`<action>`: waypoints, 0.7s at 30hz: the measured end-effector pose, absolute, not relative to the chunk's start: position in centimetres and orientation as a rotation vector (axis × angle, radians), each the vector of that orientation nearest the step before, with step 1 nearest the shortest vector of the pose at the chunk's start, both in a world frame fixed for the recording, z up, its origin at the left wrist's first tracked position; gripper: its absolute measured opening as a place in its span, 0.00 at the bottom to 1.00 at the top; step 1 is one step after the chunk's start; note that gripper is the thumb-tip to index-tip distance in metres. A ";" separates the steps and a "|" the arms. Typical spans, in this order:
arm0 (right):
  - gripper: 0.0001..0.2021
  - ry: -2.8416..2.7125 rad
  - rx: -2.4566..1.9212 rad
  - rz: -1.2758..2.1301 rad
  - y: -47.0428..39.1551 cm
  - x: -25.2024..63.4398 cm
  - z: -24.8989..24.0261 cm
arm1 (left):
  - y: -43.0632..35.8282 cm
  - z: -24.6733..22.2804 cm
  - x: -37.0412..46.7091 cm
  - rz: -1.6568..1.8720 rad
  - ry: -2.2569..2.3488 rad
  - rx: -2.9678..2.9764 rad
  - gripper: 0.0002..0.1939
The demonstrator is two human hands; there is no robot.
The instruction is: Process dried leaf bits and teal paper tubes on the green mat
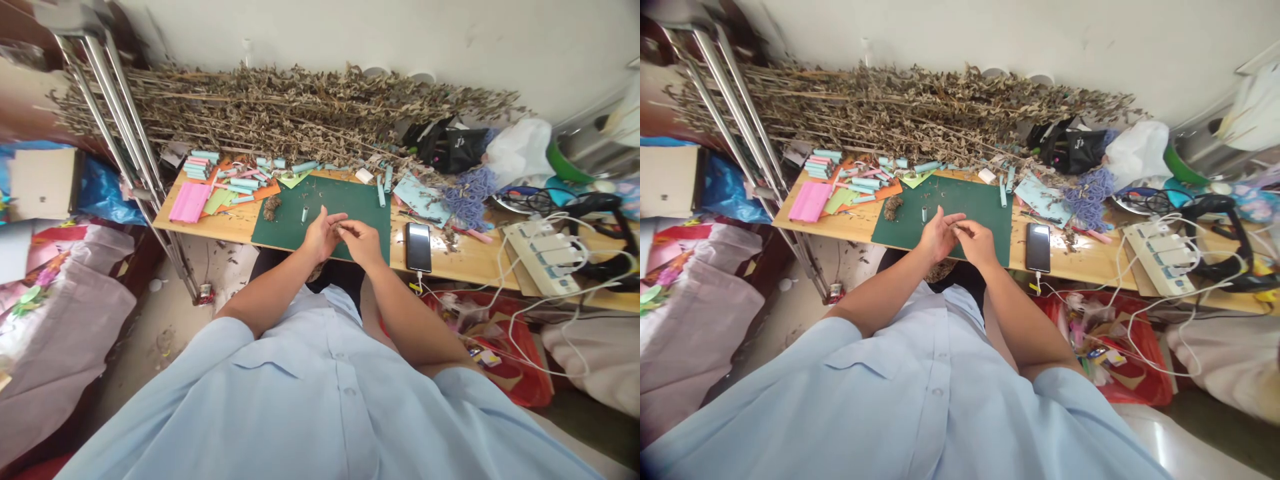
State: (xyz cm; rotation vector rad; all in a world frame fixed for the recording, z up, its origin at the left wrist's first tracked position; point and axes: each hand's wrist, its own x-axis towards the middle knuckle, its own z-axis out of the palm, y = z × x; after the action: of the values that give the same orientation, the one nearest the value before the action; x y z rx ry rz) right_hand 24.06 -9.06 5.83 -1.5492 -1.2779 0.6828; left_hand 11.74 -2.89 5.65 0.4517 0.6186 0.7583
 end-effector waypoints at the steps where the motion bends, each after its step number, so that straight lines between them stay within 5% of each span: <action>1: 0.14 -1.265 -1.561 0.675 -9.0 24.5 5.8 | -2.9 5.2 11.4 0.781 0.664 0.552 0.28; 4: 0.14 -1.347 -1.624 0.583 -8.8 26.0 5.4 | -3.0 4.2 10.2 0.783 0.760 0.929 0.18; 9: 0.18 -1.588 -1.633 0.508 -8.5 27.1 4.4 | -2.3 3.1 9.1 0.710 0.689 1.187 0.27; 21: 0.24 -1.293 -1.451 0.839 -8.5 26.2 2.7 | -1.6 3.4 8.2 0.738 0.764 0.997 0.16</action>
State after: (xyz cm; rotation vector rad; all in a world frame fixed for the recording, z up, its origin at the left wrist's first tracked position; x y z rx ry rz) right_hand 26.21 -8.53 2.71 -1.4507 -1.2927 0.8387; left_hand 8.23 -1.59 3.42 0.9973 0.7642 0.7380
